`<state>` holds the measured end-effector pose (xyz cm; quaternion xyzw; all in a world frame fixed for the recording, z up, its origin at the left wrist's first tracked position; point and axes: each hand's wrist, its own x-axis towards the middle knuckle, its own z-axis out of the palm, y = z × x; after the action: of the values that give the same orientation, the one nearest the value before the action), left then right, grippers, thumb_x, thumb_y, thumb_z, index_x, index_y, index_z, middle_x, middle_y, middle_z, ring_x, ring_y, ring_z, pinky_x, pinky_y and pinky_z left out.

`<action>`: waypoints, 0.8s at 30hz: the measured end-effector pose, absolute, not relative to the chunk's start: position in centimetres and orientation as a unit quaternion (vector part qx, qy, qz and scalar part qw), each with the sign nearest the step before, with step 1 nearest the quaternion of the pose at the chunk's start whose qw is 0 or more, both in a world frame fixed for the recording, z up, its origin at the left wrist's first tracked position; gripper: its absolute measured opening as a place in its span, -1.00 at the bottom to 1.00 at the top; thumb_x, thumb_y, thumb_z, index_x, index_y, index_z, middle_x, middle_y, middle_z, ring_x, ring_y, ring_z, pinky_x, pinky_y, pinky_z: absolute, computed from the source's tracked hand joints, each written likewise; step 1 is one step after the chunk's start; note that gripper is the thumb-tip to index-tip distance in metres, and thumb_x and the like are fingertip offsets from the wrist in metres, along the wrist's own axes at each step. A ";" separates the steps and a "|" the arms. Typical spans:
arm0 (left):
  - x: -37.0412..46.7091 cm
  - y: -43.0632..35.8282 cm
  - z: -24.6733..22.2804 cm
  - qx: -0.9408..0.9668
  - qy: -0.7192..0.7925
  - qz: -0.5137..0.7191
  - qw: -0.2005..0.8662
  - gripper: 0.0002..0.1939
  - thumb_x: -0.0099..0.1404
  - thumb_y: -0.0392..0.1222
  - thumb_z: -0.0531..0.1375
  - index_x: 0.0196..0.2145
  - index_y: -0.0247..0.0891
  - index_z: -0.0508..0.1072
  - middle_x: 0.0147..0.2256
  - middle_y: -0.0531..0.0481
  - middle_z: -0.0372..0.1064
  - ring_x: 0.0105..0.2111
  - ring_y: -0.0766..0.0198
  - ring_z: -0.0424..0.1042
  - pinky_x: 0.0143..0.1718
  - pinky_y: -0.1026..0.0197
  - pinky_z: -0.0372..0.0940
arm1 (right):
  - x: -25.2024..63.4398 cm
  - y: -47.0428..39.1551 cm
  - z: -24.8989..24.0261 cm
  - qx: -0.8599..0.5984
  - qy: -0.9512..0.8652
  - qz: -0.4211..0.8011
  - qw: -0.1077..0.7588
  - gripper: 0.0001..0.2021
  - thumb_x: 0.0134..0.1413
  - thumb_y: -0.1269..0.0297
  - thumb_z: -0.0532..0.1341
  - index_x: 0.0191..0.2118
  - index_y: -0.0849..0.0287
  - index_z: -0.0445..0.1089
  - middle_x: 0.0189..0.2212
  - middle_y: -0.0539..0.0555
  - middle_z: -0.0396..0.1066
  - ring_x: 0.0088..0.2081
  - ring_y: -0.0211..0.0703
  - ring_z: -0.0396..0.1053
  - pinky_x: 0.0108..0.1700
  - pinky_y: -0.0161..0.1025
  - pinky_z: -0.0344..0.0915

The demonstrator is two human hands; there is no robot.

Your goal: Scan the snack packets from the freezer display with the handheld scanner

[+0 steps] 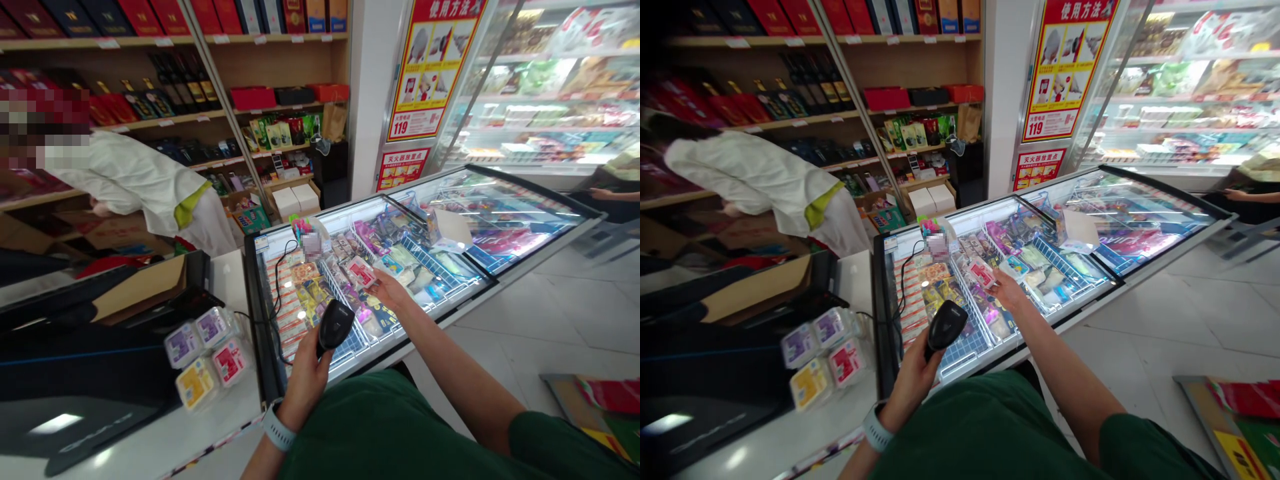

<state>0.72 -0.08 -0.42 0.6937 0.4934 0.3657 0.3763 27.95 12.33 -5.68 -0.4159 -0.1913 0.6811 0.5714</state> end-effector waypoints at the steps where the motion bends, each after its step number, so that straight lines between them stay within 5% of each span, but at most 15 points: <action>1: 0.7 -0.1 -0.5 0.695 0.493 0.365 0.376 -0.53 0.27 -0.29 0.14 0.14 -0.25 0.29 0.08 -0.21 0.37 0.09 0.00 0.35 0.14 -0.08 0.22 | 27.9 12.3 -5.8 -0.415 -0.192 0.681 0.571 -0.83 0.14 0.25 0.22 -0.13 0.10 0.37 -0.32 0.06 0.55 -0.29 -0.10 0.52 -0.24 -0.16 0.47; 24: 0.7 -0.1 -0.8 0.698 0.495 0.350 0.382 -0.50 0.27 -0.28 0.13 0.17 -0.29 0.25 0.11 -0.24 0.34 0.12 -0.01 0.32 0.17 -0.12 0.19 | 26.9 12.2 -5.5 -0.421 -0.185 0.681 0.570 -0.82 0.09 0.24 0.24 -0.15 0.10 0.40 -0.31 0.05 0.56 -0.33 -0.11 0.51 -0.25 -0.16 0.45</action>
<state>0.68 -0.10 -0.79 0.6976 0.4949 0.3502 0.3819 26.90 12.22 -5.55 -0.4211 -0.1849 0.6808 0.5700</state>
